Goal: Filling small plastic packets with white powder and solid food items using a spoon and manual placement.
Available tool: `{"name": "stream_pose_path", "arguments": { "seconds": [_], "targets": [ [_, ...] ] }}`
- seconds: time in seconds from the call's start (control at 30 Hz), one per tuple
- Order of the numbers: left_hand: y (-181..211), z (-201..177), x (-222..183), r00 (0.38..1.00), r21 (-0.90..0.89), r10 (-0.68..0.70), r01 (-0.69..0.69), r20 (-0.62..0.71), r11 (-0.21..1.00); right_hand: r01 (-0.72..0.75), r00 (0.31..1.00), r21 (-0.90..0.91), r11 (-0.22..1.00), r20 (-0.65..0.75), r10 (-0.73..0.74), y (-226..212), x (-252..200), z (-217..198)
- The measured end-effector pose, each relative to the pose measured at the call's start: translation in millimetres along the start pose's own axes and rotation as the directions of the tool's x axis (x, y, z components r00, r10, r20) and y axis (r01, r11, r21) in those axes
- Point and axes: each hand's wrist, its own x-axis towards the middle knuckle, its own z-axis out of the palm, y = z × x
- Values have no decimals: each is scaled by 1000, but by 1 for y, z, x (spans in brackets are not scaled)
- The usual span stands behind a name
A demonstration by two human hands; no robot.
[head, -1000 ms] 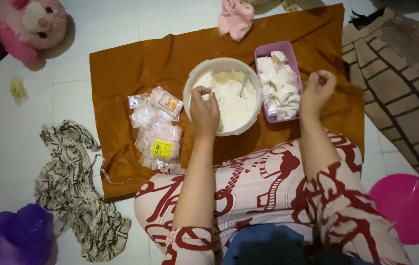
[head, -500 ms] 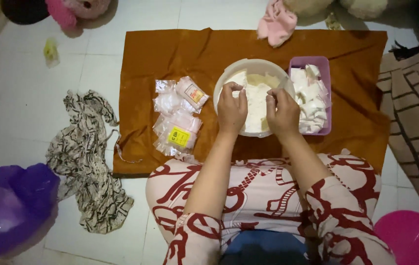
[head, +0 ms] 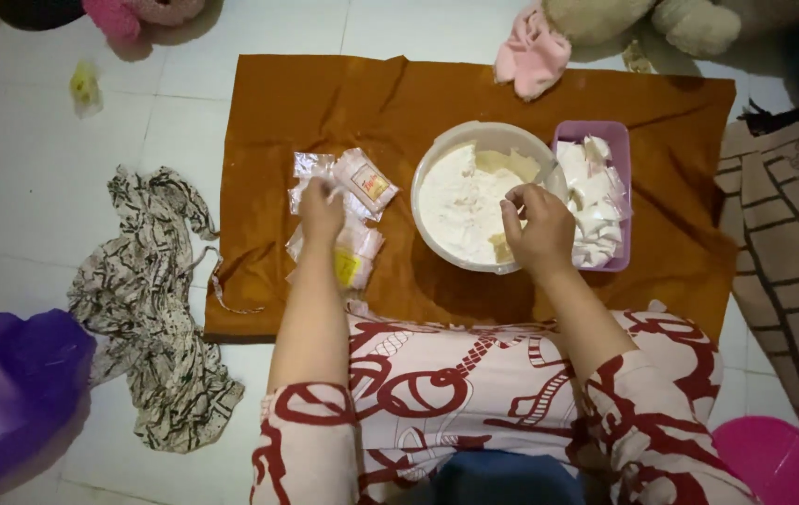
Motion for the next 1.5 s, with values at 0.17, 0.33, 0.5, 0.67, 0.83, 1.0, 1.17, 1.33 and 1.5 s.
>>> {"name": "stream_pose_path", "arguments": {
  "seconds": [0.17, 0.33, 0.5, 0.67, 0.83, 1.0, 1.17, 1.33, 1.5],
  "targets": [
    [-85, 23, 19, 976, 212, -215, 201, 44, 956, -33, 999, -23, 999, 17, 33, 1, 0, 1],
    [-84, 49, 28, 964, 266, -155, 94, 216, 959, -57, 998, -5, 998, 29, 57, 0, 4, -1],
    [-123, 91, 40, 902, 492, -164, -60, 399, 868, -48, 999, -7, 999, 23, 49, -1, 5, 0],
    [-95, 69, 31, 929, 528, -131, -77, 346, 846, -43, 999, 21, 999, 22, 43, 1, 5, 1],
    [-91, 58, 24, 950, 465, -102, -49, 294, 884, -40, 999, 28, 999, 0, 40, 3, 4, 2],
    [-121, 68, 29, 956, 518, -158, 7, 248, 855, -51, 999, 35, 998, 7, 51, 0, 6, 1],
    [-29, 33, 3, 933, 495, -238, 78, 269, 865, -64, 997, 33, 997, 36, 63, 1, 4, 2],
    [-8, 31, -2, 921, 547, -253, 53, 297, 835, -66, 997, 27, 997, 38, 65, -2, 5, -2],
    [-32, 47, 11, 964, 563, -191, 54, 187, 825, -71, 996, 50, 996, 57, 68, -4, 9, -4]
  ]
}}
